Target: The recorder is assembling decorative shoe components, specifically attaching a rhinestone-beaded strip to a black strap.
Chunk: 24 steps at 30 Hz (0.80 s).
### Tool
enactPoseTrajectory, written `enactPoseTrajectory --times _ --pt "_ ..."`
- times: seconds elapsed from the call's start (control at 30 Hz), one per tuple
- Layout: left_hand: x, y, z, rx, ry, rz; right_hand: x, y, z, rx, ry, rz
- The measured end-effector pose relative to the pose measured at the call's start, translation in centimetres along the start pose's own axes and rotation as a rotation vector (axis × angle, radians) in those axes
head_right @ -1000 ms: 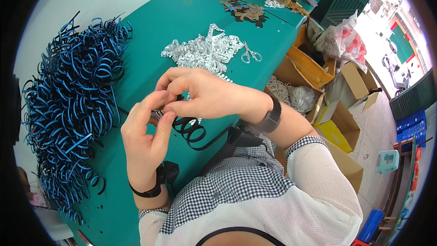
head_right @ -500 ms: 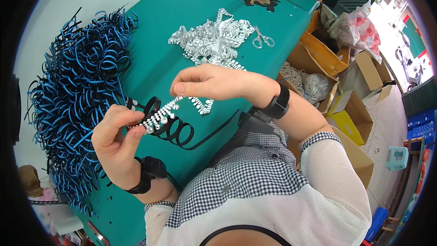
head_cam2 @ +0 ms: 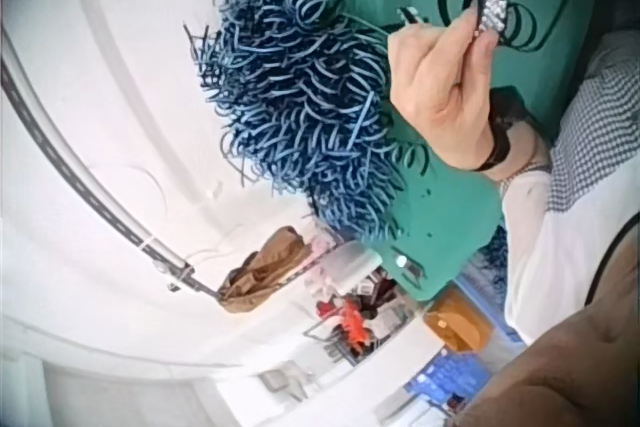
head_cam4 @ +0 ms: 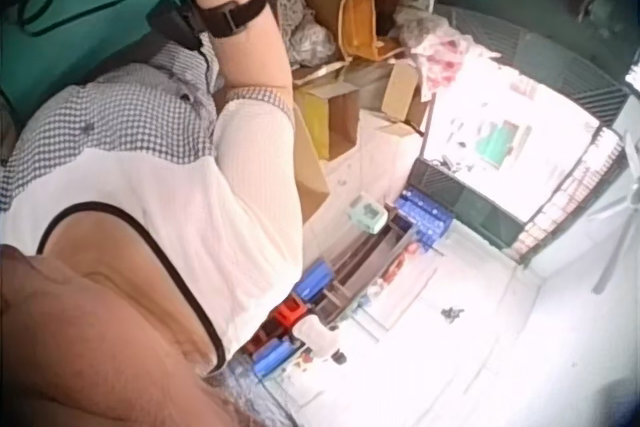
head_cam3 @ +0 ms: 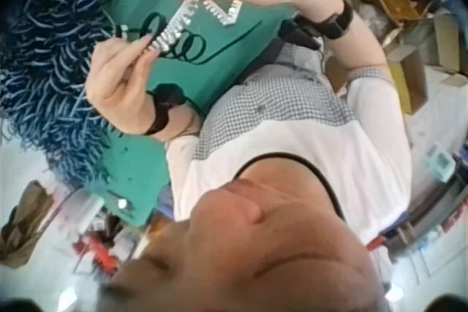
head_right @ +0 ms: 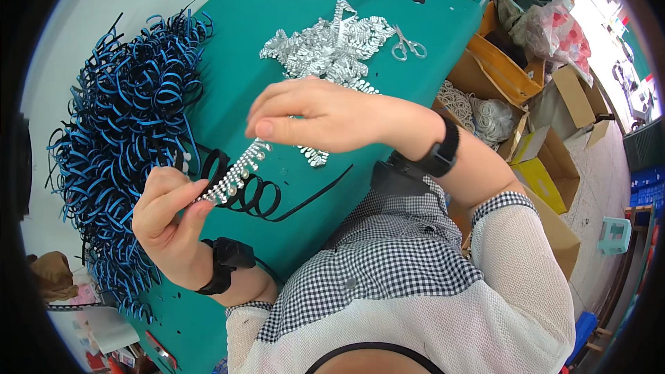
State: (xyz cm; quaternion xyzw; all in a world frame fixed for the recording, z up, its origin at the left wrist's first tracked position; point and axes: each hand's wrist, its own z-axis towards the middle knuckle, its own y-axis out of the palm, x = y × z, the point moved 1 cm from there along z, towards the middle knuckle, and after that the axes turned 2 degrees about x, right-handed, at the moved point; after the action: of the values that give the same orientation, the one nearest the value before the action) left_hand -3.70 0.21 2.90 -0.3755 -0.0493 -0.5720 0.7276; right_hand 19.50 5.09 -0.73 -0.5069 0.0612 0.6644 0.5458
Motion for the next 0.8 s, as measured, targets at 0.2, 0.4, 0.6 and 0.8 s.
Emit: enactPoseTrajectory --times 0.2,0.4,0.6,0.8 --pt "0.1 -1.5 -0.8 0.083 0.044 -0.035 3.1 -0.4 0.9 -0.079 0.099 -0.043" --pt "-1.4 -6.0 -5.2 0.377 0.161 -0.017 5.8 -1.1 -0.5 -0.021 0.123 -0.209" --pt "0.6 -15.2 -10.5 0.553 0.039 0.097 7.7 0.6 -0.2 -0.005 0.092 -0.372" --pt "1.7 -22.3 -13.0 0.784 -0.151 -0.004 11.8 1.1 1.6 -0.216 0.223 -0.358"
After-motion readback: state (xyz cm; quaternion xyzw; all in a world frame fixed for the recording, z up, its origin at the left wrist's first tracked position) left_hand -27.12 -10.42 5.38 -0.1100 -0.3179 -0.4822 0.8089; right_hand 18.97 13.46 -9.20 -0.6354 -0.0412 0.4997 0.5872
